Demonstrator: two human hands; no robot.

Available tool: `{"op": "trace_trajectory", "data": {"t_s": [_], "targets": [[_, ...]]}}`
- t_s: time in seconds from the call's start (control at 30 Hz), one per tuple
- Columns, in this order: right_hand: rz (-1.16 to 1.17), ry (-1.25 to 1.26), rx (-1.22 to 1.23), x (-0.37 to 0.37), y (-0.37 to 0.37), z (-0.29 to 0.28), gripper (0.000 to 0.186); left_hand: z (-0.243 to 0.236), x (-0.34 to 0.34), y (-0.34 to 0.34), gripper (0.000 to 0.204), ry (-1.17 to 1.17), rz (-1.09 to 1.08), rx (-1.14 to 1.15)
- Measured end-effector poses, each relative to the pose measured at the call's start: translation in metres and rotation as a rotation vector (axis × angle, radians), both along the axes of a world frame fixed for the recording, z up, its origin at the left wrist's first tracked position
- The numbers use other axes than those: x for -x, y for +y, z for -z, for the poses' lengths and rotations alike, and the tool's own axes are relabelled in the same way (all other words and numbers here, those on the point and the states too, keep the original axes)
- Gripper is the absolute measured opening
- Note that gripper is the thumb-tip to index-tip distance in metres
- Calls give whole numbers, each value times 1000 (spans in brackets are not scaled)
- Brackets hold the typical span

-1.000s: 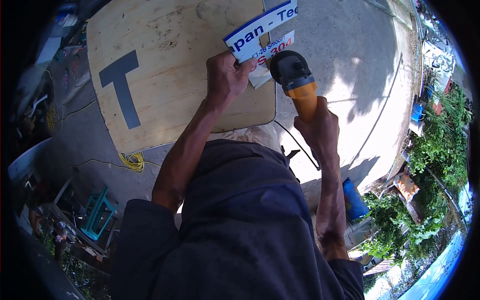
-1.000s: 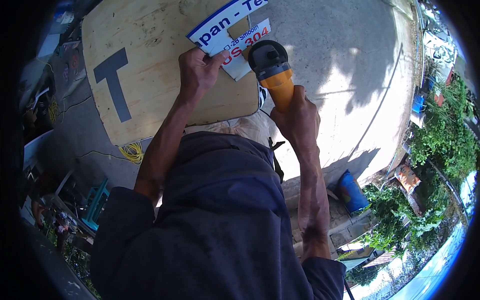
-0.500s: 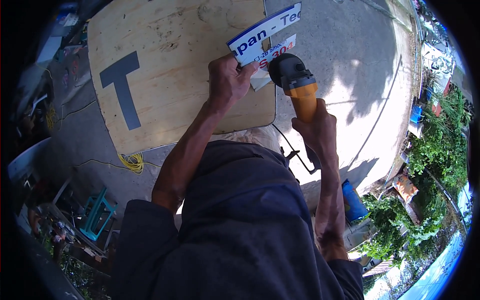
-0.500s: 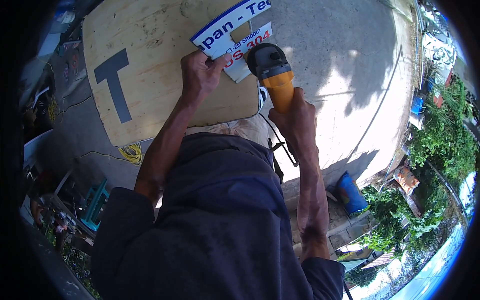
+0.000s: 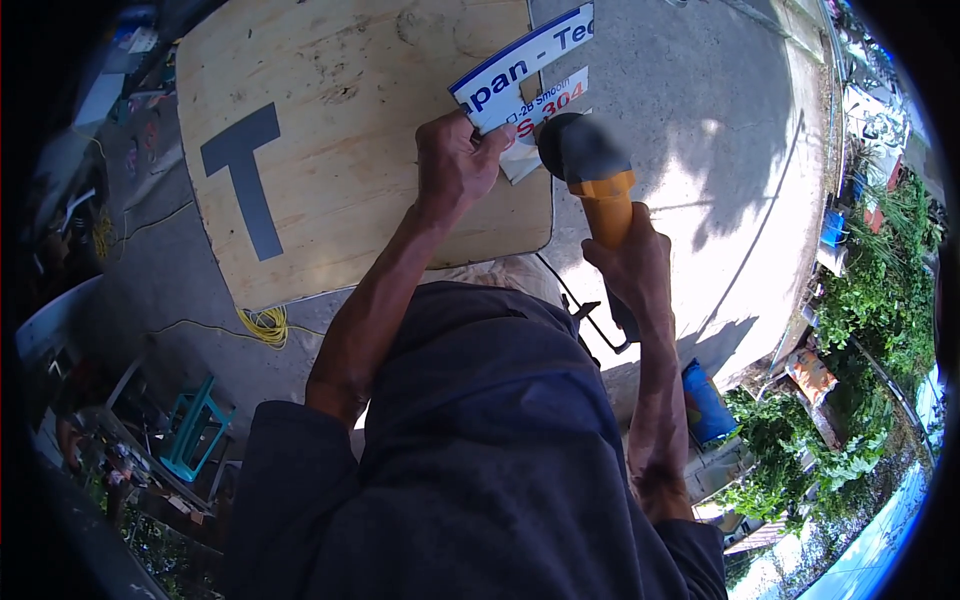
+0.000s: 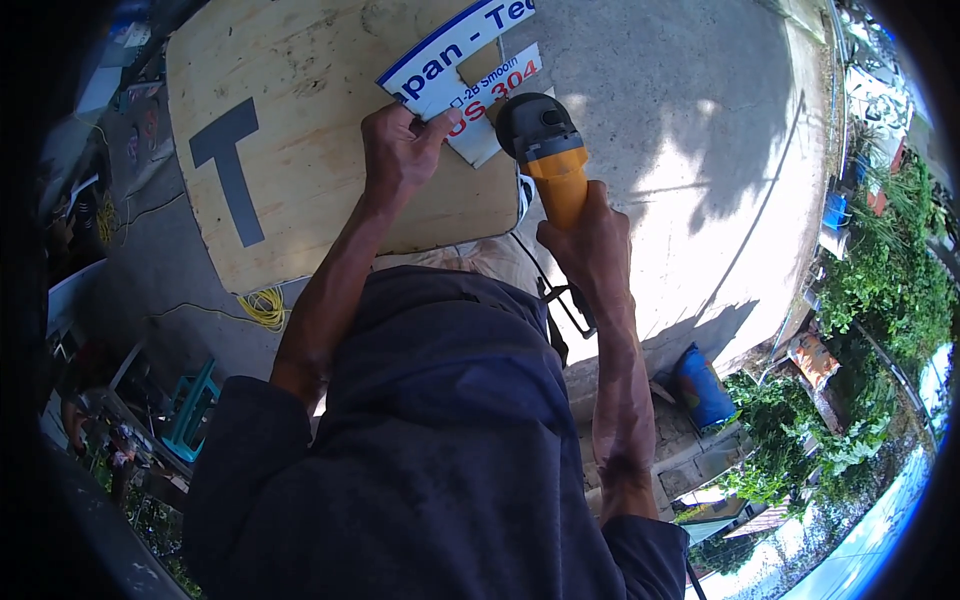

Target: Cutting and trimming a metal letter 'E' sign using an angle grinder.

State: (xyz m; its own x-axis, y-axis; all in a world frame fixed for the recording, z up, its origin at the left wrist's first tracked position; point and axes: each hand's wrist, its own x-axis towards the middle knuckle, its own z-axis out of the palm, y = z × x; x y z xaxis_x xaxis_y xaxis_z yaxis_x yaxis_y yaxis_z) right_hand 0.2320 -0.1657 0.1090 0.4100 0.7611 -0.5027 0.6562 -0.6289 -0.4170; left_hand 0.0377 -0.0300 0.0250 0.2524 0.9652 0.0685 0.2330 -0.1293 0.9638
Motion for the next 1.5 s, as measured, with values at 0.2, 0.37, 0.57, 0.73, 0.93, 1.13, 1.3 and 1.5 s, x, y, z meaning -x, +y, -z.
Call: {"op": "trace_trajectory", "data": {"t_s": [0.2, 0.37, 0.57, 0.73, 0.93, 1.13, 1.3, 1.5], "targets": [[-7, -17, 3, 1, 3, 0, 50, 3, 0, -1, 12, -15, -3, -16], [46, 68, -4, 5, 10, -13, 51, 6, 1, -2, 13, -7, -14, -47], [42, 63, 5, 4, 6, -9, 52, 4, 2, -4, 13, -12, -14, -9], [5, 6, 13, 3, 1, -2, 52, 5, 1, -4, 13, -6, -21, -28], [15, 26, -41, 5, 2, -6, 52, 4, 2, -4, 13, -3, -10, -17], [45, 46, -10, 2, 1, -3, 52, 3, 3, -5, 12, -42, -9, -10], [3, 9, -9, 0, -2, -2, 56, 2, 3, -5, 13, -23, 9, -17], [59, 69, 11, -3, 3, -4, 57, 5, 2, -7, 13, -27, 10, -29]]}}
